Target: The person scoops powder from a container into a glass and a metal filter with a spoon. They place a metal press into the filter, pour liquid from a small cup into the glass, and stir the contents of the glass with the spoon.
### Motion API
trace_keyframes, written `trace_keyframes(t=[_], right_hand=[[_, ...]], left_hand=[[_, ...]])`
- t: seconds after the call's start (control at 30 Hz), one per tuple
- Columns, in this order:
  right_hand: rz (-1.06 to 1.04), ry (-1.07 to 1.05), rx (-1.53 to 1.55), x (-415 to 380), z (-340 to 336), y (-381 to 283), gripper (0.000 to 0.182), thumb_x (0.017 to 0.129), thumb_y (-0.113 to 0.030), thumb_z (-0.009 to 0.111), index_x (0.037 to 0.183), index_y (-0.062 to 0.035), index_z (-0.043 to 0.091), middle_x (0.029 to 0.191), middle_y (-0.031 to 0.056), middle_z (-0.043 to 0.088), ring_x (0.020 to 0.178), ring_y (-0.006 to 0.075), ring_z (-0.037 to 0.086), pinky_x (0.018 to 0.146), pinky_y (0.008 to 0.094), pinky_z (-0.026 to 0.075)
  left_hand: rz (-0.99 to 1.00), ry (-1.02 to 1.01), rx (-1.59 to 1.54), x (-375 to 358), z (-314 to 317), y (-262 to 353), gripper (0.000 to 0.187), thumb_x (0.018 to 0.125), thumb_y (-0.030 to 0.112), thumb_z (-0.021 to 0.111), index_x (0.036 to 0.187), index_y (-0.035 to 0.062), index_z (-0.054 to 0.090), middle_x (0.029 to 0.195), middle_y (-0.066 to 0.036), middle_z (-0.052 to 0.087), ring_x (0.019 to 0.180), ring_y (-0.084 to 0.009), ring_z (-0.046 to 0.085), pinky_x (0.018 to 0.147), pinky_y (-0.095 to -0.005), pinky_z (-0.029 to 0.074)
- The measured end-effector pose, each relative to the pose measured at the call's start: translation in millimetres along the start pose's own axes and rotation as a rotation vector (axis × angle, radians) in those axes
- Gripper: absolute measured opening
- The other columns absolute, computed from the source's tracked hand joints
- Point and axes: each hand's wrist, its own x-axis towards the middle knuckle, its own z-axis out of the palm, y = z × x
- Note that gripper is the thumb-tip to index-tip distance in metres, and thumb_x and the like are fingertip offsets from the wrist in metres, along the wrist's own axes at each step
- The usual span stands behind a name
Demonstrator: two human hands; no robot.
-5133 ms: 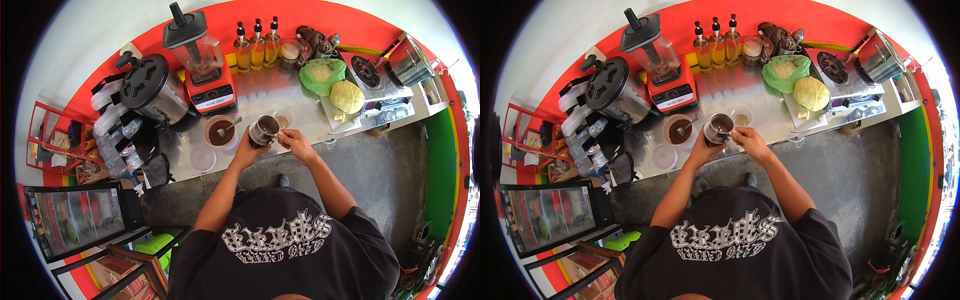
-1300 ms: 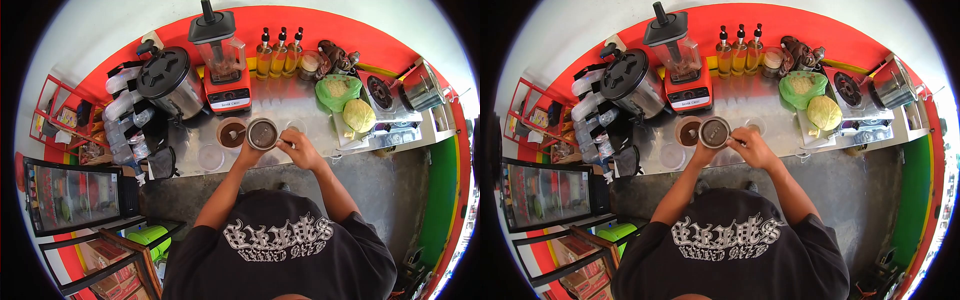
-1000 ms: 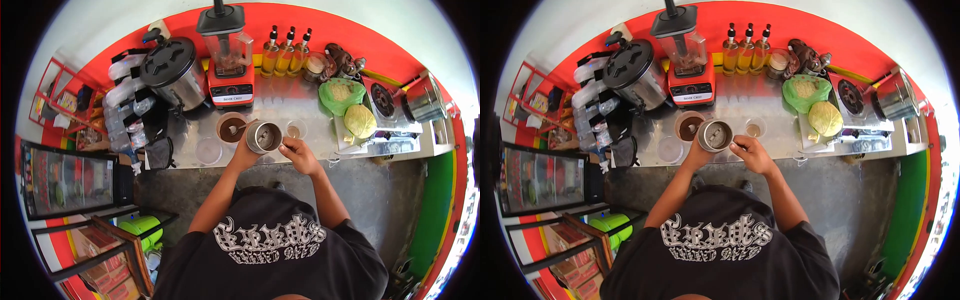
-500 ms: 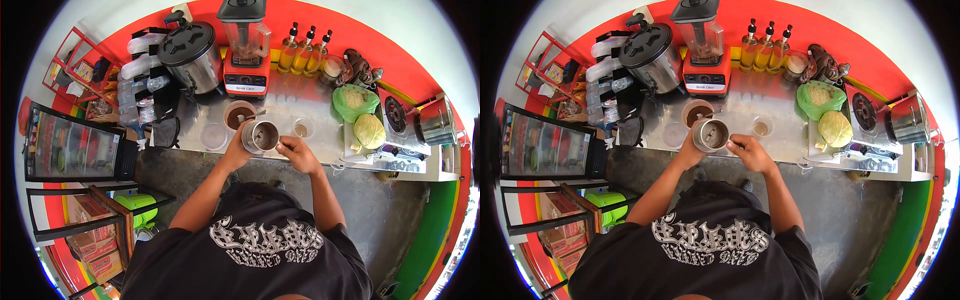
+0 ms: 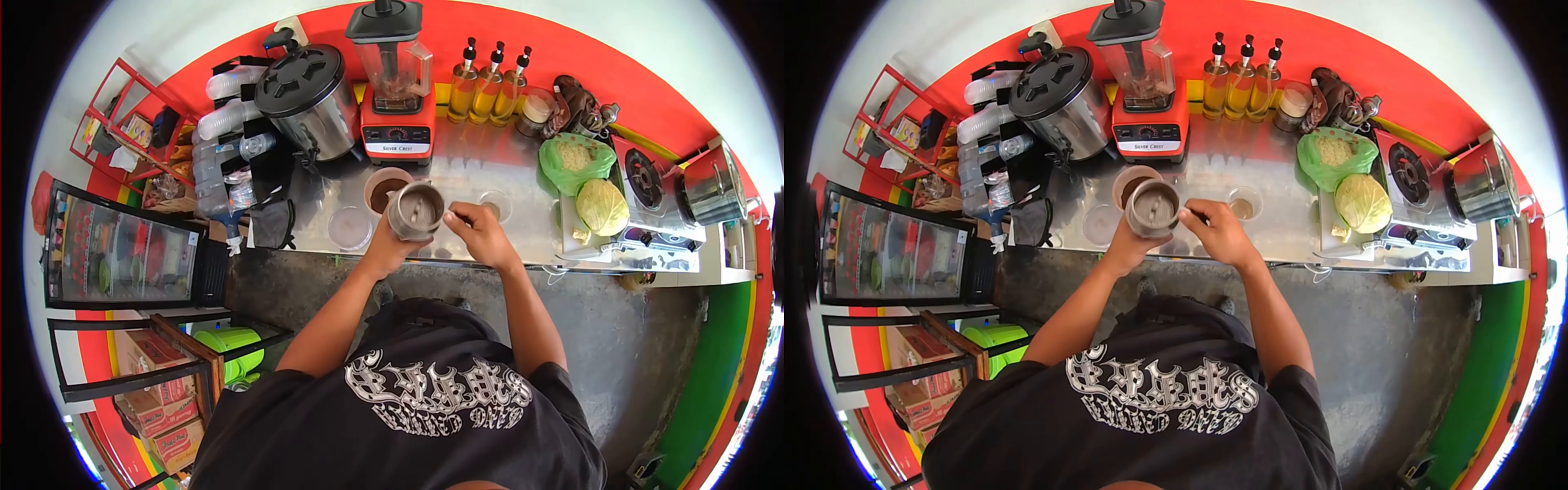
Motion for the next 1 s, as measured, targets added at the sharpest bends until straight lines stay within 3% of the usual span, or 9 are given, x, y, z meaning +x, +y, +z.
trace_keyframes(t=[0.13,0.27,0.33,0.5,0.6,0.67,0.8,0.83,1.0], right_hand=[[-0.122,0.031,0.032,3.2,9.2,-16.2,0.035,0.107,-0.024,0.065,0.088,0.0051,0.060,0.072,0.0148,0.047,0.070,0.0179,0.039,0.064,0.0376,0.040],[0.038,0.098,-0.064,8.2,9.6,-27.0,0.034,0.106,-0.023,0.066,0.089,0.0059,0.063,0.069,0.0168,0.050,0.065,0.0198,0.040,0.060,0.0394,0.041],[-0.184,0.038,-0.019,8.0,14.4,-34.2,0.033,0.104,-0.023,0.068,0.089,0.0065,0.062,0.069,0.0196,0.053,0.062,0.0252,0.041,0.059,0.0414,0.041],[-0.056,0.150,-0.114,9.8,17.1,-36.8,0.033,0.103,-0.022,0.069,0.086,0.0061,0.061,0.073,0.0228,0.057,0.062,0.0337,0.045,0.060,0.0422,0.042],[-0.297,0.077,-0.094,10.9,21.0,-33.4,0.033,0.103,-0.022,0.069,0.086,0.0058,0.062,0.074,0.0231,0.056,0.063,0.0336,0.047,0.061,0.0424,0.042],[-0.041,0.215,-0.100,9.4,19.7,-32.9,0.032,0.103,-0.021,0.069,0.086,0.0057,0.062,0.074,0.0232,0.056,0.063,0.0334,0.047,0.061,0.0426,0.041],[-0.056,0.140,-0.045,2.6,17.8,-27.4,0.033,0.104,-0.020,0.067,0.085,0.0050,0.059,0.071,0.0179,0.050,0.064,0.0254,0.041,0.061,0.0403,0.039],[0.000,0.180,-0.049,1.6,12.9,-27.6,0.034,0.105,-0.021,0.067,0.085,0.0047,0.059,0.070,0.0154,0.047,0.066,0.0209,0.037,0.061,0.0390,0.039],[-0.016,0.096,-0.046,-1.3,10.5,-13.7,0.036,0.107,-0.023,0.065,0.086,0.0050,0.056,0.071,0.0132,0.047,0.068,0.0175,0.038,0.062,0.0384,0.039]], left_hand=[[-0.031,0.026,-0.153,3.3,1.7,-0.4,0.073,0.082,-0.005,0.087,0.146,0.0068,0.054,0.136,-0.003,0.064,0.125,-0.0161,0.062,0.108,-0.0342,0.051],[-0.084,-0.007,-0.285,6.8,3.0,-14.3,0.074,0.083,-0.007,0.086,0.146,0.0072,0.052,0.141,-0.003,0.062,0.129,-0.0165,0.061,0.110,-0.0341,0.051],[-0.084,-0.013,-0.344,8.0,4.1,-14.9,0.073,0.083,-0.008,0.086,0.146,0.0077,0.052,0.140,-0.003,0.062,0.128,-0.0166,0.062,0.110,-0.0344,0.051],[-0.131,-0.048,-0.446,12.6,2.5,-24.6,0.068,0.086,-0.006,0.083,0.146,0.0106,0.055,0.139,-0.002,0.063,0.133,-0.0176,0.059,0.115,-0.0380,0.047],[-0.159,-0.051,-0.560,18.4,-0.9,-18.3,0.070,0.084,-0.007,0.086,0.144,0.0089,0.053,0.136,-0.002,0.064,0.127,-0.0165,0.062,0.110,-0.0346,0.052],[-0.118,-0.043,-0.402,23.1,1.0,-17.6,0.073,0.083,-0.007,0.086,0.145,0.0090,0.052,0.136,-0.002,0.063,0.128,-0.0168,0.061,0.110,-0.0348,0.052],[-0.121,-0.040,-0.481,21.5,1.2,-12.4,0.078,0.081,-0.008,0.085,0.149,0.0117,0.053,0.141,-0.003,0.061,0.131,-0.0187,0.061,0.110,-0.0370,0.054],[-0.069,-0.056,-0.314,25.1,0.9,-9.0,0.079,0.081,-0.009,0.085,0.150,0.0126,0.052,0.142,-0.002,0.060,0.132,-0.0192,0.060,0.110,-0.0385,0.057],[-0.069,-0.099,-0.279,26.9,1.3,-9.1,0.081,0.081,-0.008,0.085,0.150,0.0124,0.050,0.142,-0.002,0.059,0.133,-0.0176,0.059,0.109,-0.0364,0.056]])
